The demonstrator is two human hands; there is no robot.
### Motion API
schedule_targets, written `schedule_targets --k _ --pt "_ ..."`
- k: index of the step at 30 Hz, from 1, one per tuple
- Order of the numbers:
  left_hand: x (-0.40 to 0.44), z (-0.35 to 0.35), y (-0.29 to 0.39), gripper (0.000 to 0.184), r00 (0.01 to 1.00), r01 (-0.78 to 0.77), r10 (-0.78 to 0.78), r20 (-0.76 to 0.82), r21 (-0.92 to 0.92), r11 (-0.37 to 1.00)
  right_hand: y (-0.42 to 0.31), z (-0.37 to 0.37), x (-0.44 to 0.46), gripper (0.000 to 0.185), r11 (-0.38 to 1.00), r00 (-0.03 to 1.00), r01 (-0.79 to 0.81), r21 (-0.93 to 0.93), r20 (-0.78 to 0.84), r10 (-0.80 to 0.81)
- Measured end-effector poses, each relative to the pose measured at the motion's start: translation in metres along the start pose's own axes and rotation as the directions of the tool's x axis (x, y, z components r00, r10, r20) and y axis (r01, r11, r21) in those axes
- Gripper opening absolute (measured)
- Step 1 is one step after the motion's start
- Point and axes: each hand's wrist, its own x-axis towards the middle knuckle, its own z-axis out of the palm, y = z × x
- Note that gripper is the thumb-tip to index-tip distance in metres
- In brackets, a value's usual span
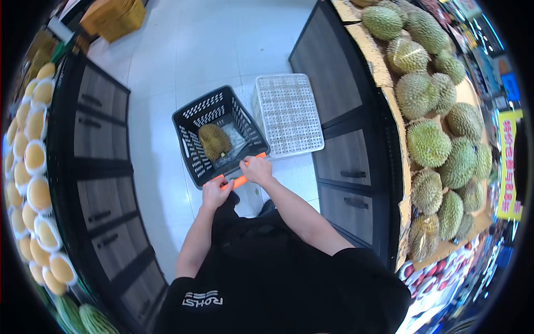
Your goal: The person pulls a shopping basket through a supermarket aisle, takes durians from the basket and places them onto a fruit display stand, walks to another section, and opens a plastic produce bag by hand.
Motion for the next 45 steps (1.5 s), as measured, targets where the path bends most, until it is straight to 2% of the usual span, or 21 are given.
schedule_targets --k 12,21,29,31,34,38,43,45 --pt "0.124 -0.067 -0.052 0.039 0.985 -0.075 0.076 0.152 -0.008 0.997 -0.08 -0.009 0.089 0.036 0.988 0.988 -0.153 0.025 -0.027 0.154" --pt "0.213 -0.097 -0.076 0.034 0.983 -0.121 0.123 0.134 -0.026 0.992 -0.122 -0.023 0.156 0.037 0.977 0.973 -0.196 0.085 -0.103 0.205" --pt "0.315 -0.126 -0.083 0.03 0.98 -0.136 0.131 0.148 0.021 0.991 -0.143 -0.025 0.251 0.04 0.978 0.972 -0.174 0.116 -0.141 0.19" --pt "0.343 -0.135 -0.079 0.029 0.979 -0.16 0.146 0.143 0.092 0.983 -0.15 -0.035 0.271 0.042 0.979 0.97 -0.153 0.132 -0.17 0.174" --pt "0.382 -0.145 -0.083 0.028 0.978 -0.164 0.144 0.153 0.126 0.978 -0.159 -0.042 0.303 0.05 0.987 0.989 -0.123 0.103 -0.07 0.131" --pt "0.43 -0.154 -0.088 0.027 0.979 -0.183 0.166 0.12 0.151 0.971 -0.167 -0.047 0.344 0.049 0.994 0.995 -0.057 0.09 -0.071 0.064" --pt "0.486 -0.166 -0.083 0.026 0.976 -0.146 0.115 0.184 0.162 0.976 -0.176 -0.06 0.388 0.045 0.993 0.995 -0.051 0.108 -0.08 0.06" --pt "0.509 -0.17 -0.081 0.027 0.962 -0.206 0.171 0.214 0.155 0.966 -0.177 -0.062 0.408 0.046 0.989 0.989 -0.035 0.144 -0.136 0.055"
